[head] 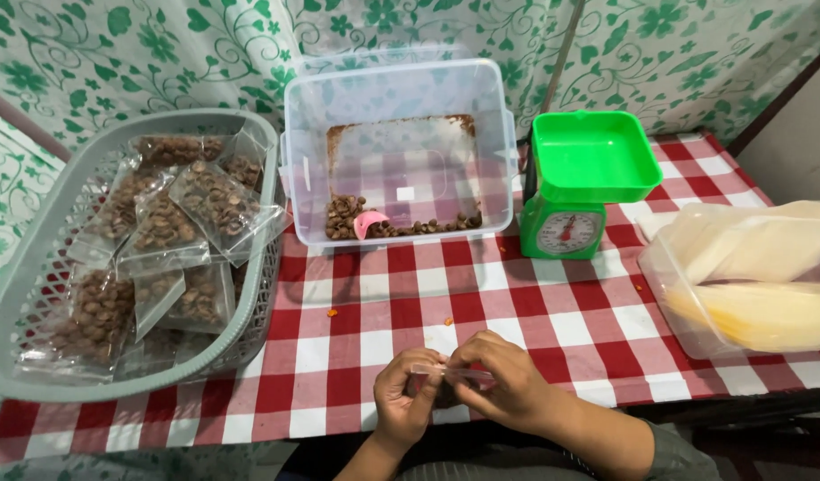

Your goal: Packaging small brown snack items into plastic bags, weighing them on a scale, and organizing them in a basket.

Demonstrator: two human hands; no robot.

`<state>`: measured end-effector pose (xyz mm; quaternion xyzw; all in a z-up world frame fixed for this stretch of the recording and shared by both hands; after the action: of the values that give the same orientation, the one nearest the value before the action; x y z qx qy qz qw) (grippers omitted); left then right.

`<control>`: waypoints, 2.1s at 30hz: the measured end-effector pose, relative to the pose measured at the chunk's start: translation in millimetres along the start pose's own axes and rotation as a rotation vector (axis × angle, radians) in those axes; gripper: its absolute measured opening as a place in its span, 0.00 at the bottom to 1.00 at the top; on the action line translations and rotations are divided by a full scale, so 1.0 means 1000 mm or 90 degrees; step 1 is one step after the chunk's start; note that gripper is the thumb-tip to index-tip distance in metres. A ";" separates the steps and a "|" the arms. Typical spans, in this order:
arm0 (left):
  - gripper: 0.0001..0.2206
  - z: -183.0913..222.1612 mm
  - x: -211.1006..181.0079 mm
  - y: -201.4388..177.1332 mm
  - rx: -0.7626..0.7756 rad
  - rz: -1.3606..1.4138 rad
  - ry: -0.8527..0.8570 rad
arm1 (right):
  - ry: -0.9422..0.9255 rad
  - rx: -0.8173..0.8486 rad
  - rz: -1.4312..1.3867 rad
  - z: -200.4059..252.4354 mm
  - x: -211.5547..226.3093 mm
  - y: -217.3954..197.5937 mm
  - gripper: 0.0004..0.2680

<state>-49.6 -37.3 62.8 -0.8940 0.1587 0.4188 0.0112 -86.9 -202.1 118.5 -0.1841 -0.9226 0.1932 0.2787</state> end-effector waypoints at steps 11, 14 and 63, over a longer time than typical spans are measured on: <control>0.06 -0.003 0.001 -0.002 0.010 0.040 -0.013 | -0.020 0.013 -0.024 -0.008 0.001 -0.001 0.07; 0.07 -0.009 -0.001 -0.007 0.033 0.030 0.009 | -0.013 0.027 -0.047 -0.011 0.000 -0.002 0.06; 0.13 0.057 -0.013 -0.185 -0.528 -0.094 0.190 | 0.239 0.248 -0.168 -0.172 0.012 0.135 0.29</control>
<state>-46.0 151.2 14.6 -0.8825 -0.0871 0.3115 -0.3415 35.6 -37.1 194.3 -0.0381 -0.8164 0.2911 0.4972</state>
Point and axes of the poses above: each hand's wrist, its own z-axis away from the middle knuckle, its own y-axis out of the palm, x = y × z, the point moved 2 cm from there along -z, towards the middle knuckle, and after that the axes turned 2 degrees about -x, right-handed, at the moved point
